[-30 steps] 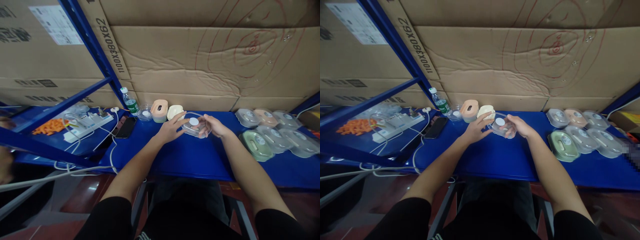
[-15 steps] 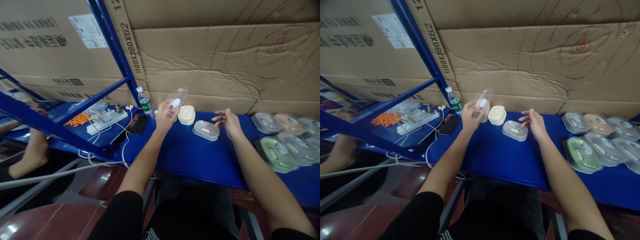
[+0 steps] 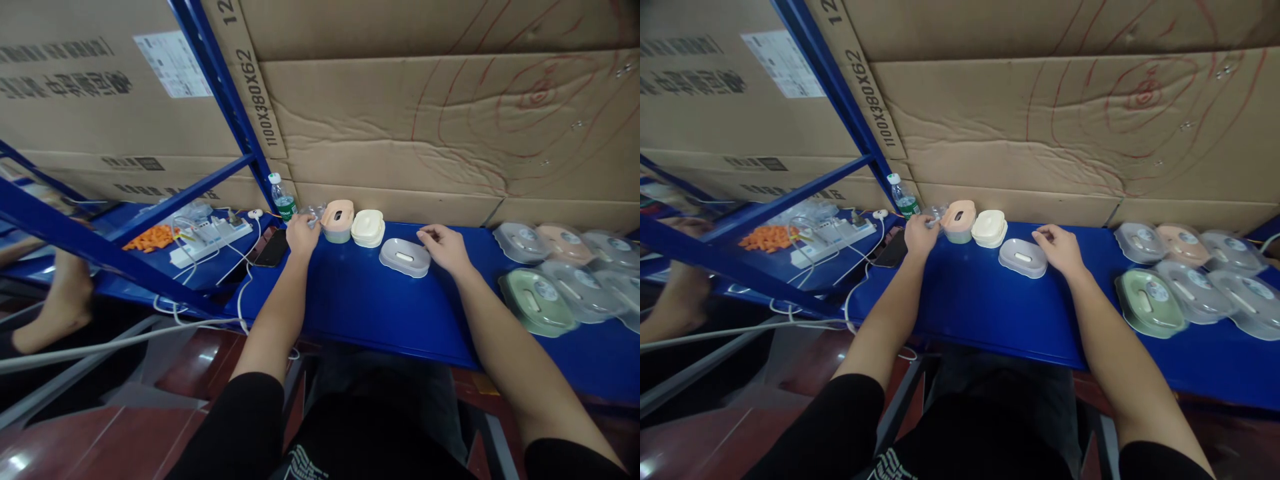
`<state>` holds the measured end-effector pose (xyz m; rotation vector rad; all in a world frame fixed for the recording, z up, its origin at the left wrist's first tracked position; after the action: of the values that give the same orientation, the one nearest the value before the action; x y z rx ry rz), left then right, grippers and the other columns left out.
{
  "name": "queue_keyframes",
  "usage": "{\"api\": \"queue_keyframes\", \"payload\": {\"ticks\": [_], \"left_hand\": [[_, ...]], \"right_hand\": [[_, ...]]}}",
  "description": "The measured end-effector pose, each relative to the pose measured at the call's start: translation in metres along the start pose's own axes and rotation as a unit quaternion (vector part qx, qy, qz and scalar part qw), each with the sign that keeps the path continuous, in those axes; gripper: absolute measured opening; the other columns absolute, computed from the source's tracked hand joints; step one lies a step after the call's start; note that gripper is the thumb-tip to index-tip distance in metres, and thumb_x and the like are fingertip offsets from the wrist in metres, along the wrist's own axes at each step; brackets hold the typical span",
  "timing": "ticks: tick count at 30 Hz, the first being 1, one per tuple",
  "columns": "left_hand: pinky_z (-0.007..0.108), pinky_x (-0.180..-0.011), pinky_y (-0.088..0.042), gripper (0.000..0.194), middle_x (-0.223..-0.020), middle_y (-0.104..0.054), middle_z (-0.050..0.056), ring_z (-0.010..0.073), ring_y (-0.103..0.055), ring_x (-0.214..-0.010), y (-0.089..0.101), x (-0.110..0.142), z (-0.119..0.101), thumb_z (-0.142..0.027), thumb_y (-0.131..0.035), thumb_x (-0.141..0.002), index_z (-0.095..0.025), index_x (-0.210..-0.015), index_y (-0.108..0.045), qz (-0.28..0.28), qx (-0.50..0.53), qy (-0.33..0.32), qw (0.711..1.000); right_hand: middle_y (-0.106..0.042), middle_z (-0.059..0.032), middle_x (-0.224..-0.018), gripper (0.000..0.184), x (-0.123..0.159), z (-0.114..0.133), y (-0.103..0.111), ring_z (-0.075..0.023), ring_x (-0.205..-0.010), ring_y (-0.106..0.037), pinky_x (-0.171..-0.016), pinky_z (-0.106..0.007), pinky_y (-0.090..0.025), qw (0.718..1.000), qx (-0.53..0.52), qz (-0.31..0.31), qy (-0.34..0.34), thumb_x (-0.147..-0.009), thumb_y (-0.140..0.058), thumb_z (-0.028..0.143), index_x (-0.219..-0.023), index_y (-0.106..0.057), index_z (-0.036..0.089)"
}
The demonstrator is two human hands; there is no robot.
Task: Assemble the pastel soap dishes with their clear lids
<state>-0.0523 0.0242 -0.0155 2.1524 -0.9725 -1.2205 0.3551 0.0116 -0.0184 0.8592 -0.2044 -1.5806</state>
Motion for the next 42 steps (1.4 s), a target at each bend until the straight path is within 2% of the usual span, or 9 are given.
{"api": "queue_keyframes", "payload": {"ticks": [12,19,22,27,32,35,37,40,42], "left_hand": [[0.050,-0.108,-0.052,0.030,-0.116,-0.073,0.015,0.0373,-0.066,-0.118,-0.006,-0.001,0.005,-0.025,-0.063,-0.088,-0.020,-0.111,-0.083,0.015,-0.029,-0.023,0.999],[0.051,-0.106,-0.054,0.031,-0.123,-0.071,0.016,0.0378,-0.068,-0.118,-0.005,0.001,0.002,-0.026,-0.069,-0.086,-0.021,-0.113,-0.082,0.030,-0.023,0.007,0.999],[0.049,-0.104,-0.056,0.036,-0.132,-0.066,0.015,0.0350,-0.069,-0.115,0.000,0.001,-0.003,-0.027,-0.074,-0.084,-0.022,-0.119,-0.079,0.023,0.025,0.040,0.999],[0.044,-0.108,-0.055,0.028,-0.130,-0.062,0.013,0.0305,-0.066,-0.123,0.015,-0.001,-0.014,-0.027,-0.070,-0.089,-0.023,-0.117,-0.074,-0.060,0.087,0.047,0.993],[0.040,-0.106,-0.054,0.023,-0.126,-0.062,0.012,0.0273,-0.065,-0.124,0.018,0.006,-0.032,-0.023,-0.063,-0.094,-0.021,-0.115,-0.071,-0.093,0.124,-0.014,0.988],[0.041,-0.108,-0.054,0.022,-0.123,-0.065,0.012,0.0268,-0.065,-0.123,0.009,0.023,-0.054,-0.028,-0.065,-0.096,-0.020,-0.116,-0.071,-0.038,0.157,-0.119,0.980],[0.043,-0.108,-0.055,0.030,-0.125,-0.067,0.012,0.0277,-0.066,-0.125,0.001,0.041,-0.072,-0.037,-0.070,-0.095,-0.020,-0.120,-0.070,0.051,0.177,-0.219,0.958],[0.043,-0.102,-0.060,0.065,-0.144,-0.062,0.015,0.0308,-0.066,-0.131,-0.010,0.070,-0.093,-0.057,-0.078,-0.089,-0.022,-0.141,-0.063,0.197,0.177,-0.333,0.905],[0.045,-0.103,-0.061,0.088,-0.155,-0.057,0.017,0.0340,-0.064,-0.136,-0.015,0.084,-0.099,-0.066,-0.082,-0.082,-0.024,-0.154,-0.052,0.247,0.173,-0.362,0.882]], "right_hand": [[-0.081,-0.0139,-0.115,0.039,0.005,0.014,-0.001,-0.0338,-0.111,-0.074,-0.100,-0.050,-0.056,0.985,0.146,0.044,0.083,-0.097,-0.060,0.047,-0.118,-0.078,0.019],[-0.068,-0.0196,-0.144,0.073,0.008,0.006,-0.012,-0.0412,-0.136,-0.061,-0.114,-0.057,-0.048,0.959,0.175,0.202,0.098,-0.092,-0.065,0.073,-0.139,-0.070,0.018],[-0.068,-0.0210,-0.144,0.080,0.009,0.005,-0.013,-0.0415,-0.135,-0.061,-0.112,-0.056,-0.049,0.955,0.183,0.218,0.079,-0.091,-0.064,0.077,-0.142,-0.068,0.017],[-0.076,-0.0200,-0.132,0.057,0.006,0.005,-0.009,-0.0408,-0.123,-0.069,-0.101,-0.052,-0.054,0.951,0.238,0.196,0.033,-0.094,-0.065,0.059,-0.131,-0.076,0.017],[-0.083,-0.0106,-0.113,0.030,0.005,0.006,-0.005,-0.0342,-0.104,-0.076,-0.085,-0.043,-0.056,0.954,0.246,0.172,-0.009,-0.094,-0.062,0.039,-0.112,-0.082,0.025],[-0.084,-0.0090,-0.102,0.026,0.005,0.008,-0.006,-0.0315,-0.094,-0.076,-0.080,-0.041,-0.055,0.963,0.215,0.165,-0.014,-0.094,-0.061,0.039,-0.102,-0.082,0.026],[-0.084,-0.0089,-0.101,0.026,0.005,0.009,-0.008,-0.0305,-0.091,-0.076,-0.079,-0.041,-0.055,0.969,0.191,0.159,-0.007,-0.094,-0.061,0.040,-0.099,-0.081,0.025],[-0.084,-0.0078,-0.100,0.025,0.005,0.012,-0.010,-0.0289,-0.091,-0.075,-0.082,-0.042,-0.055,0.978,0.148,0.147,0.015,-0.094,-0.059,0.038,-0.096,-0.080,0.024],[-0.084,-0.0070,-0.099,0.026,0.005,0.014,-0.012,-0.0275,-0.089,-0.075,-0.084,-0.042,-0.056,0.984,0.097,0.149,0.028,-0.094,-0.059,0.039,-0.096,-0.080,0.024]]}}
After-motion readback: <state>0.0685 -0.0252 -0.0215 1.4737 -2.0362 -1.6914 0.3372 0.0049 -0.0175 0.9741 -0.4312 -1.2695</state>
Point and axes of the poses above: each hand's wrist, its own x-axis away from the middle knuckle, its own y-axis out of the back of the hand, z = x × y, the point moved 2 cm from there along -x, towards the middle knuckle
